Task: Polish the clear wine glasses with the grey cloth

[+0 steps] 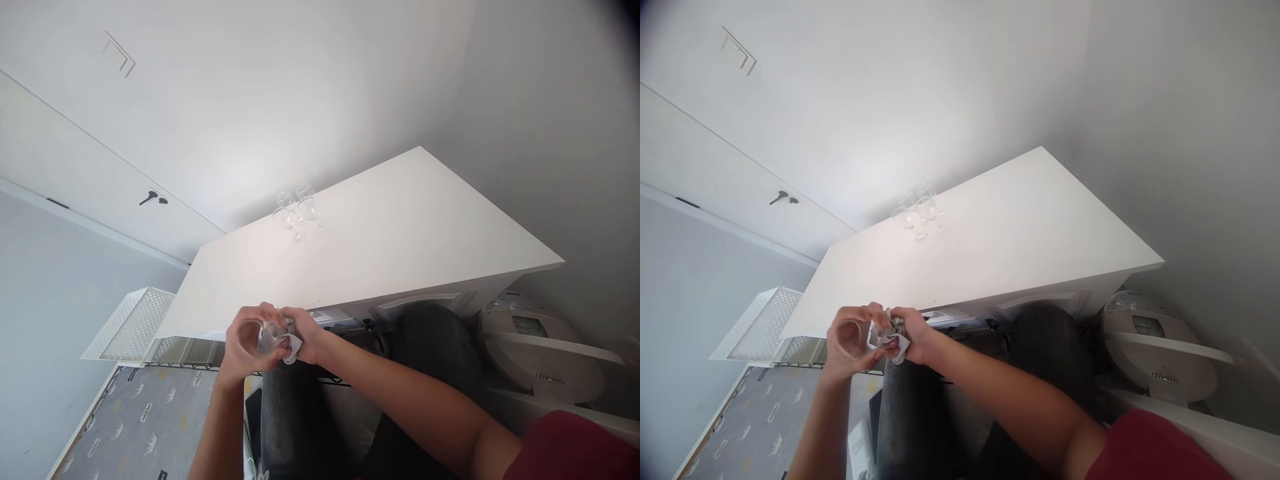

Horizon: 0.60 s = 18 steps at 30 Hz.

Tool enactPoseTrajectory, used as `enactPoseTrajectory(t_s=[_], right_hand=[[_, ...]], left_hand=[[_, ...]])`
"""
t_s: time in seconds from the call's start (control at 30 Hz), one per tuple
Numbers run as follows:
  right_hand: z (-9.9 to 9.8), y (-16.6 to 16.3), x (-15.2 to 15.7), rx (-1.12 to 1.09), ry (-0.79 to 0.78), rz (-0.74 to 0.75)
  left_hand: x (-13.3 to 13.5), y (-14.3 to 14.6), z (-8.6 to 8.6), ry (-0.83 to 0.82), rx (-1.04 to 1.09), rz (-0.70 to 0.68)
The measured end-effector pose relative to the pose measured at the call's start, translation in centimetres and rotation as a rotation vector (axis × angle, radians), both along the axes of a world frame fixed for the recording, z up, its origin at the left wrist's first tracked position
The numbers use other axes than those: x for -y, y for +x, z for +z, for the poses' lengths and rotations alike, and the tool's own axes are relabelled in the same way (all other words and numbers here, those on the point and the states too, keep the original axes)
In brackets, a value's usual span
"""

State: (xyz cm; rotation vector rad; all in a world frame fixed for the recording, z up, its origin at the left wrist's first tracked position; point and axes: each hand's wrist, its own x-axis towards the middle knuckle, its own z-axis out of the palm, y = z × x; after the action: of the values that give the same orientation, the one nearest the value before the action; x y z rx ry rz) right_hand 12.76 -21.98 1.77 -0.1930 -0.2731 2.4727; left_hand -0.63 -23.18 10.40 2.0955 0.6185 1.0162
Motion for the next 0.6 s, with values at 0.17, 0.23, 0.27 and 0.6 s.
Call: enactPoseTrajectory(t_s=[0.17, 0.23, 0.27, 0.6], right_hand=[[1.0, 0.1, 1.6, 0.105, 0.217, -0.693], [0.8, 0.4, 2.1, 0.298, 0.532, -0.897], [0.5, 0.5, 2.2, 0.41, 0.748, -0.977], [-0.8, -0.2, 1.8, 0.476, 1.206, -0.875]], left_hand=[[-0.1, 1.3, -0.4, 0.212, 0.317, 0.418], [0.1, 2.1, -0.3, 0.247, 0.406, 0.545], [0.2, 2.5, -0.2, 0.253, 0.429, 0.588], [1.3, 3.0, 0.5, 0.247, 0.355, 0.597]])
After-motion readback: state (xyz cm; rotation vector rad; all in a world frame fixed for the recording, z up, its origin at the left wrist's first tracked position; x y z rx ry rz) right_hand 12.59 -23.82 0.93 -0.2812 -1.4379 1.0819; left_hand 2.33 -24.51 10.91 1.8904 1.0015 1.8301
